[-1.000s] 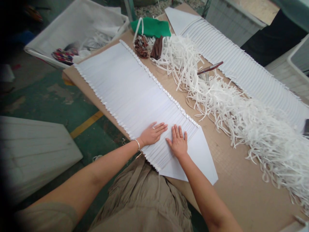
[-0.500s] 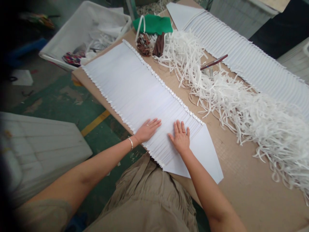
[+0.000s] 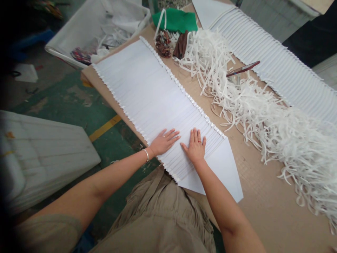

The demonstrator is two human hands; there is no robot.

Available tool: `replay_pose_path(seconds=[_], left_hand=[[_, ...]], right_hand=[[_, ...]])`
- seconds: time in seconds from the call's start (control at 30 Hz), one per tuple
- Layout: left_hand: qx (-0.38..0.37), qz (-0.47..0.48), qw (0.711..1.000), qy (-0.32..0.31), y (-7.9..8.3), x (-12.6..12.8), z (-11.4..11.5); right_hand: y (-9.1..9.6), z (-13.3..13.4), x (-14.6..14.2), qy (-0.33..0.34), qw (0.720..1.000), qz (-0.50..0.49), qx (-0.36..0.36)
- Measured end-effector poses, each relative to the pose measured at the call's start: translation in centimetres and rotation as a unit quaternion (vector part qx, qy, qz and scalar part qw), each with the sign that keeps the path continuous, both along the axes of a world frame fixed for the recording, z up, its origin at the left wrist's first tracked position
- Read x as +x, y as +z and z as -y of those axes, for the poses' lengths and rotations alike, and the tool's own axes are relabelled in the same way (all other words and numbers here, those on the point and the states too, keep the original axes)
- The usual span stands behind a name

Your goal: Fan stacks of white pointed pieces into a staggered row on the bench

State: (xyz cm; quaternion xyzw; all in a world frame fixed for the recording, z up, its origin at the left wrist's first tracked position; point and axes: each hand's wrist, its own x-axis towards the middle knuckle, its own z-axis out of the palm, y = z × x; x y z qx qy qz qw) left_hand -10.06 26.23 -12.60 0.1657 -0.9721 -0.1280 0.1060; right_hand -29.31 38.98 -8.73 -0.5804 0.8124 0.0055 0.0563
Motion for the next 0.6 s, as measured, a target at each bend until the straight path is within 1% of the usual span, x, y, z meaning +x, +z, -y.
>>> replay_pose_path(seconds=[0.17, 0.33, 0.6], left_hand=[[0.008, 0.013, 1.0, -0.003, -0.1, 0.1, 0.3], [0.014, 0.023, 1.0, 0.01, -0.2, 0.3, 1.1], [0.019, 0.03, 0.999, 0.01, -0.3, 0.3, 1.1]], right_hand=[[0.3, 0.8, 0.2, 0.011, 1.0, 0.006, -0.012], [0.1, 1.7, 0.4, 0.047, 0.999, 0.014, -0.008], [-0.4, 1.7, 0.3, 0.058, 0.998, 0.016, -0.002]])
